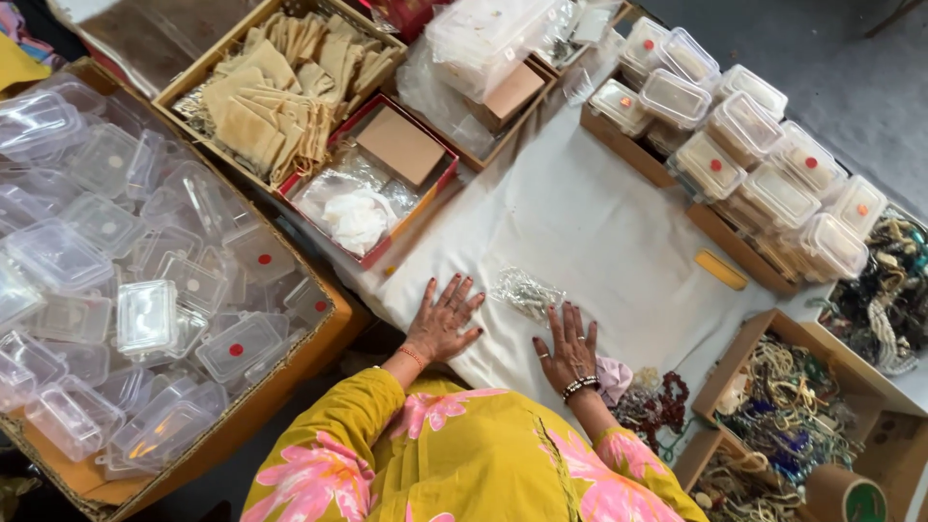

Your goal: The person removes a necklace from a plastic container, wipes it with a cloth, and places it into a small plastic bag. They then place a pendant into the bag, seal it, and put the bag into a plastic container.

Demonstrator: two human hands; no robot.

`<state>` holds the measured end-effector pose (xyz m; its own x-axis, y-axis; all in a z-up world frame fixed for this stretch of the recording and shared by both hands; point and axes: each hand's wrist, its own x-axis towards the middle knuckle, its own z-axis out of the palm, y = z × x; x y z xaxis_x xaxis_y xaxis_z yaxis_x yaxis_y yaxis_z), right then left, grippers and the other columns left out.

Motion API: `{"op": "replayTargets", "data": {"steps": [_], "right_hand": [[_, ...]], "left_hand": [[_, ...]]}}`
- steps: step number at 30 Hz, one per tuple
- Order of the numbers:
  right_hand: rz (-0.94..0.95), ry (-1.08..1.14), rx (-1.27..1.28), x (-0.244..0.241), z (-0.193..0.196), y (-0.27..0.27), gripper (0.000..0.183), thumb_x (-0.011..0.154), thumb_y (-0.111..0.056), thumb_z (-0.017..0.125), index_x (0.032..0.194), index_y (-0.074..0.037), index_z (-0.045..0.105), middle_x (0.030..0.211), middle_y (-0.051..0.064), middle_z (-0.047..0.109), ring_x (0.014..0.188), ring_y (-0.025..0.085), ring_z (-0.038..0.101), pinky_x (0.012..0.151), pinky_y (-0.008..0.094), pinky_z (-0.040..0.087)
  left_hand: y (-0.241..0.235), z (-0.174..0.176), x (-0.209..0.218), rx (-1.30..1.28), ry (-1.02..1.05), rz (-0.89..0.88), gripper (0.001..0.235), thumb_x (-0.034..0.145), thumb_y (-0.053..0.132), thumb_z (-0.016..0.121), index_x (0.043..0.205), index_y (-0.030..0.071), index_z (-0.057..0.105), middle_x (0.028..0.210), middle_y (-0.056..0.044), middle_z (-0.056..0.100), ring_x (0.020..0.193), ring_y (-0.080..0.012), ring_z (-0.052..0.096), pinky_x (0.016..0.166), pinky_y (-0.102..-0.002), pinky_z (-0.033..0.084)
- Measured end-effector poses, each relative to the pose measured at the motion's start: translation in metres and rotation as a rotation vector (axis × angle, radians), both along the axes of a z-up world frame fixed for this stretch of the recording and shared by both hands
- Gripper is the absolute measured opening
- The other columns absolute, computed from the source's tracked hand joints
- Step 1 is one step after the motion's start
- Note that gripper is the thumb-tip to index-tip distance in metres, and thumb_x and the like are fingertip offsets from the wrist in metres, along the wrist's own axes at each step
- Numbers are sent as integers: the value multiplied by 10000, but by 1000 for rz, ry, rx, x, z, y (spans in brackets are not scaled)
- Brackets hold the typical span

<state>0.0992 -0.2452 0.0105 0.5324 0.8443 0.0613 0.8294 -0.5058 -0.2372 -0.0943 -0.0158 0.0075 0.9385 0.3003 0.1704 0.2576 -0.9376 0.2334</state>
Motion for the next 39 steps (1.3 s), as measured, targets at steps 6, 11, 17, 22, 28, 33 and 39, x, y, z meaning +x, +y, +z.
{"op": "replayTargets", "data": {"steps": [6, 11, 17, 22, 28, 33, 39], "right_hand": [[0, 9, -12, 1, -5, -3, 755, 948, -482, 555, 1590, -193, 283, 1653, 165, 266, 1543, 322, 211, 1218, 607, 109], [-1, 25, -16, 1, -5, -4, 752, 954, -477, 554, 1595, -196, 280, 1658, 166, 260, 1550, 320, 202, 1221, 604, 93], [6, 52, -26, 3, 2, -5, 753, 968, -481, 540, 1607, -202, 257, 1666, 170, 232, 1553, 324, 180, 1223, 607, 67], [15, 54, -31, 2, 0, -5, 766, 965, -490, 540, 1612, -204, 245, 1671, 169, 222, 1553, 324, 171, 1222, 607, 62], [23, 48, -42, 3, -3, -6, 751, 970, -479, 542, 1607, -209, 248, 1673, 161, 223, 1557, 323, 168, 1223, 605, 66], [21, 32, -23, 4, -9, -5, 754, 962, -474, 550, 1609, -213, 263, 1666, 166, 243, 1558, 322, 174, 1228, 609, 70], [13, 17, -8, 2, -8, -4, 750, 940, -455, 584, 1587, -201, 303, 1652, 170, 289, 1547, 333, 223, 1216, 621, 103]], "left_hand": [[0, -2, 2, 14, 21, 12, 726, 914, 582, 549, 1546, 272, 377, 1669, -99, 252, 1557, -260, 167, 1225, -626, 86], [-1, -1, 2, 22, 74, 27, 719, 915, 591, 543, 1546, 291, 375, 1673, -81, 252, 1559, -252, 171, 1230, -616, 91], [-3, -6, 5, 31, 100, 51, 714, 916, 618, 520, 1544, 311, 373, 1680, -54, 236, 1559, -238, 165, 1237, -602, 81], [-4, -6, 4, 41, 118, 83, 716, 914, 630, 518, 1541, 317, 373, 1676, -45, 231, 1554, -231, 156, 1235, -595, 75], [-5, -6, 2, 57, 137, 92, 723, 914, 626, 517, 1553, 328, 359, 1681, -31, 237, 1563, -218, 153, 1250, -586, 67], [-5, -5, 4, 55, 164, 81, 731, 932, 636, 497, 1571, 326, 325, 1691, -24, 190, 1571, -212, 106, 1248, -589, 43], [4, 18, 1, -227, 131, 144, 553, 886, 405, 645, 1408, 241, 562, 1567, -85, 435, 1504, -247, 327, 1227, -574, 210]]}}
